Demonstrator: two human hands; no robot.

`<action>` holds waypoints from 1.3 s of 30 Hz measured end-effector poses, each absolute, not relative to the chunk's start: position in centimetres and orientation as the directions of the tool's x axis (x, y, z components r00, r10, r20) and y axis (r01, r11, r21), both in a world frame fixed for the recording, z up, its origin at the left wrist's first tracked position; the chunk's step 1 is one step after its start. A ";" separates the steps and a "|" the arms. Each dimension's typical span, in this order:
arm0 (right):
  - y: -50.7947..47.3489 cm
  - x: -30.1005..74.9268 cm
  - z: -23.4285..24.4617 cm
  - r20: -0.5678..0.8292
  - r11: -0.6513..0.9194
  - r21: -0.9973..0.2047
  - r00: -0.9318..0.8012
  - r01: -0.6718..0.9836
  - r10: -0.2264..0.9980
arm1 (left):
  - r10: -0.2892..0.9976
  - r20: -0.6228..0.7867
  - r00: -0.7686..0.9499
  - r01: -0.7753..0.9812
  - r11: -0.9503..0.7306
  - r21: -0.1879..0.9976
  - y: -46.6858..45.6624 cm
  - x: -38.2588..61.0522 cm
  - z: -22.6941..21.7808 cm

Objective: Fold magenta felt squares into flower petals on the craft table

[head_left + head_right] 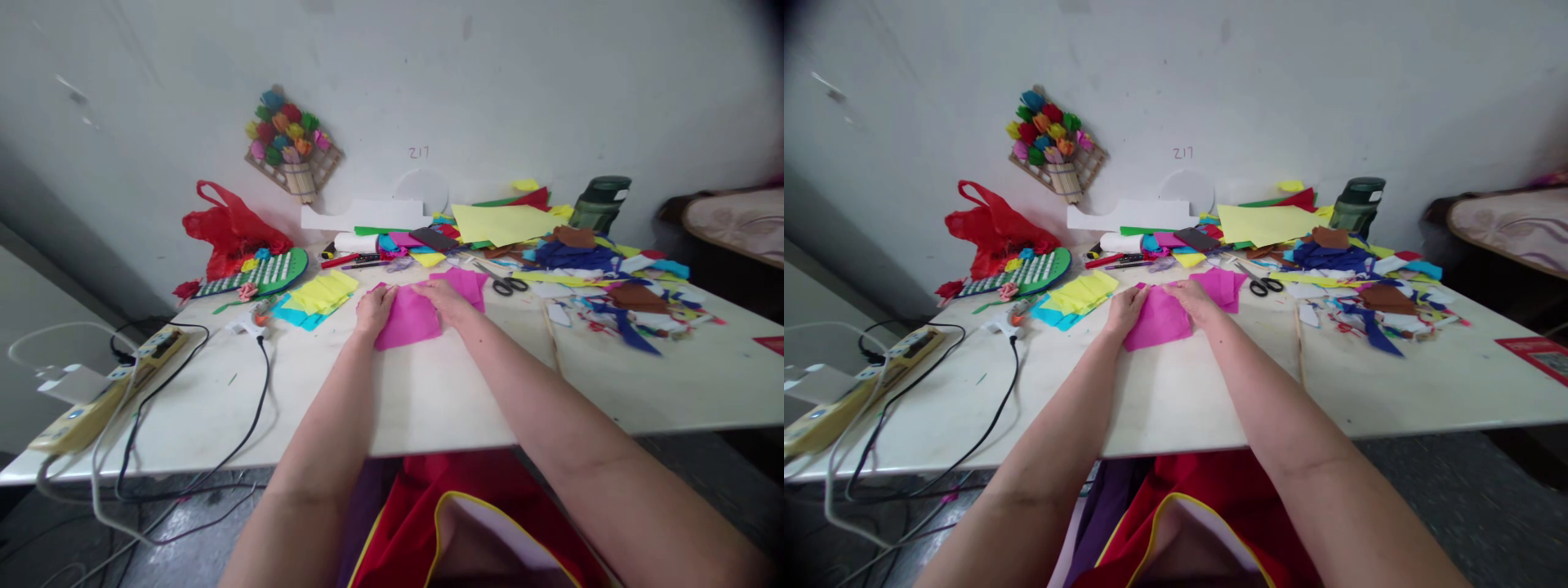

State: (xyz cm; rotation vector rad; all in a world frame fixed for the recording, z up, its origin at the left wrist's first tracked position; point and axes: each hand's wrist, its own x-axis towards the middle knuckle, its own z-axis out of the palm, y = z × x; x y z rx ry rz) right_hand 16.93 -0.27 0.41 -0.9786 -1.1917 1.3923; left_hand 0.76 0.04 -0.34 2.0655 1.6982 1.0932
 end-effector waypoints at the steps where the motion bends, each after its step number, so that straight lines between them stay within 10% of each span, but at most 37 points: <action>1: -0.3 16.9 0.4 0.021 -0.014 -0.979 -0.166 -0.203 0.986 | 0.919 0.393 0.036 0.732 -0.292 0.615 0.0 0.8 -0.3; 14: -0.5 17.0 0.9 -0.219 -0.237 -0.971 -0.261 -0.039 0.940 | 0.890 0.455 -0.033 0.754 -0.277 0.595 0.0 0.8 0.0; 39: -1.4 16.2 1.7 -0.147 -0.144 -0.989 -0.203 0.031 0.968 | 0.909 0.403 -0.111 0.520 -0.292 0.802 0.0 0.6 0.0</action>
